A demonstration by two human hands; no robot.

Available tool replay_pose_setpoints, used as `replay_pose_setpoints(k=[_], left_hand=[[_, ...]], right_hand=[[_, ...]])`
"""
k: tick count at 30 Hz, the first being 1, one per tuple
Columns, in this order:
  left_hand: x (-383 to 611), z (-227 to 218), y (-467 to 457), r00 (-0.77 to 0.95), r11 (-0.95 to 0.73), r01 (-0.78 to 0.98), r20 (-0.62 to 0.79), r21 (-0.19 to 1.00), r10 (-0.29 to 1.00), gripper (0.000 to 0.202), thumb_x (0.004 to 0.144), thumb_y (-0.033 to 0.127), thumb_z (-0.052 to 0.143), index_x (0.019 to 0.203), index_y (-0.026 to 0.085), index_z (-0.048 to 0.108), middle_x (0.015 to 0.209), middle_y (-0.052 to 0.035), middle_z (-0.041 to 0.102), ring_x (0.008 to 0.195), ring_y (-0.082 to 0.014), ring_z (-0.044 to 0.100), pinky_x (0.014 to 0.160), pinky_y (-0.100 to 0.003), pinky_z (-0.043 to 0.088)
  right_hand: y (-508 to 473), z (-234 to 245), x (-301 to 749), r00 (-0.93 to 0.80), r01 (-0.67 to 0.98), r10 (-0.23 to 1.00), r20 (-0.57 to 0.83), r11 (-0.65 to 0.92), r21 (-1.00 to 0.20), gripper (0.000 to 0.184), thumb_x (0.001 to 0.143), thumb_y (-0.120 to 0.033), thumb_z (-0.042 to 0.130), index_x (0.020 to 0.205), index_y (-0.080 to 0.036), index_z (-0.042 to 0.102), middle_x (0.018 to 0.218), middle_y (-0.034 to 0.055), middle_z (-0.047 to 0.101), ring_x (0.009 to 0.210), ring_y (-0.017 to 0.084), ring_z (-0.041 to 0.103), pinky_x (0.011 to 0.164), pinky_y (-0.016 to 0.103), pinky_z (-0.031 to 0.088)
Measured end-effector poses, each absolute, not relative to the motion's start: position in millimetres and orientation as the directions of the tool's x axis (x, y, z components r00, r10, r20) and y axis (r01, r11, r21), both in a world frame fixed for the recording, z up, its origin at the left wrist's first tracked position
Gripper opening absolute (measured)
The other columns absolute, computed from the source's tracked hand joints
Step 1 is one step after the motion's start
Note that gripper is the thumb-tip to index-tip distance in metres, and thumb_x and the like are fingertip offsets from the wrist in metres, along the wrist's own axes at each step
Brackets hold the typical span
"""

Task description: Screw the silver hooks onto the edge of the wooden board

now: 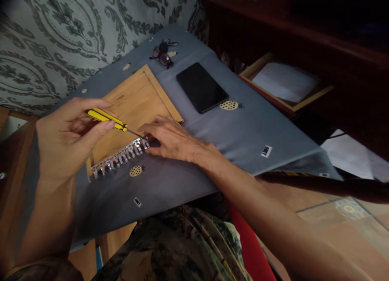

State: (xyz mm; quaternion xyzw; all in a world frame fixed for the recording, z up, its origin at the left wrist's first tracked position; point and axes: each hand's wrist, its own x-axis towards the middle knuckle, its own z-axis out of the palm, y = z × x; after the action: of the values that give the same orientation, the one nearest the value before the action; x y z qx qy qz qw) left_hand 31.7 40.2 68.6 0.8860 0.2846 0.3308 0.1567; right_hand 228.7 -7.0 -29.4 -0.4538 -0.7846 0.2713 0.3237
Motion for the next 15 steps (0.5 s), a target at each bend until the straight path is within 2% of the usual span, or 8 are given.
replay_pose_setpoints(k=[5,11,15], left_hand=[[31.8,70.8,40.8,0.669,-0.794,0.354,0.459,0.495,0.585,0.034,0.081,0.005,0.071,0.111,0.021,0.071,0.095,0.0039,0.073,0.085,-0.0036,0.070,0.078,-0.008,0.056],[28.6,76.5,40.4,0.700,-0.793,0.362,0.419,0.490,0.578,0.027,0.083,0.009,0.071,0.108,0.021,0.072,0.096,0.0037,0.074,0.087,-0.0040,0.070,0.079,-0.010,0.056],[22.8,68.6,40.2,0.659,-0.785,0.338,0.465,0.519,0.591,0.032,0.082,0.009,0.072,0.110,0.024,0.072,0.098,0.0038,0.075,0.089,-0.0074,0.072,0.080,-0.017,0.060]], right_hand=[[-6.5,-30.7,228.5,-0.374,0.537,0.888,0.266,0.442,-0.719,0.039,0.083,-0.024,0.073,0.121,-0.018,0.066,0.103,0.0093,0.066,0.104,0.027,0.055,0.091,0.039,0.043],[-6.7,-30.3,228.6,-0.368,0.546,0.895,0.251,0.427,-0.721,0.040,0.083,-0.025,0.072,0.122,-0.018,0.066,0.104,0.0101,0.064,0.104,0.027,0.055,0.090,0.039,0.043],[-7.1,-30.4,228.5,-0.364,0.547,0.899,0.244,0.418,-0.725,0.043,0.083,-0.026,0.074,0.124,-0.018,0.065,0.105,0.0102,0.063,0.104,0.027,0.055,0.091,0.040,0.043]])
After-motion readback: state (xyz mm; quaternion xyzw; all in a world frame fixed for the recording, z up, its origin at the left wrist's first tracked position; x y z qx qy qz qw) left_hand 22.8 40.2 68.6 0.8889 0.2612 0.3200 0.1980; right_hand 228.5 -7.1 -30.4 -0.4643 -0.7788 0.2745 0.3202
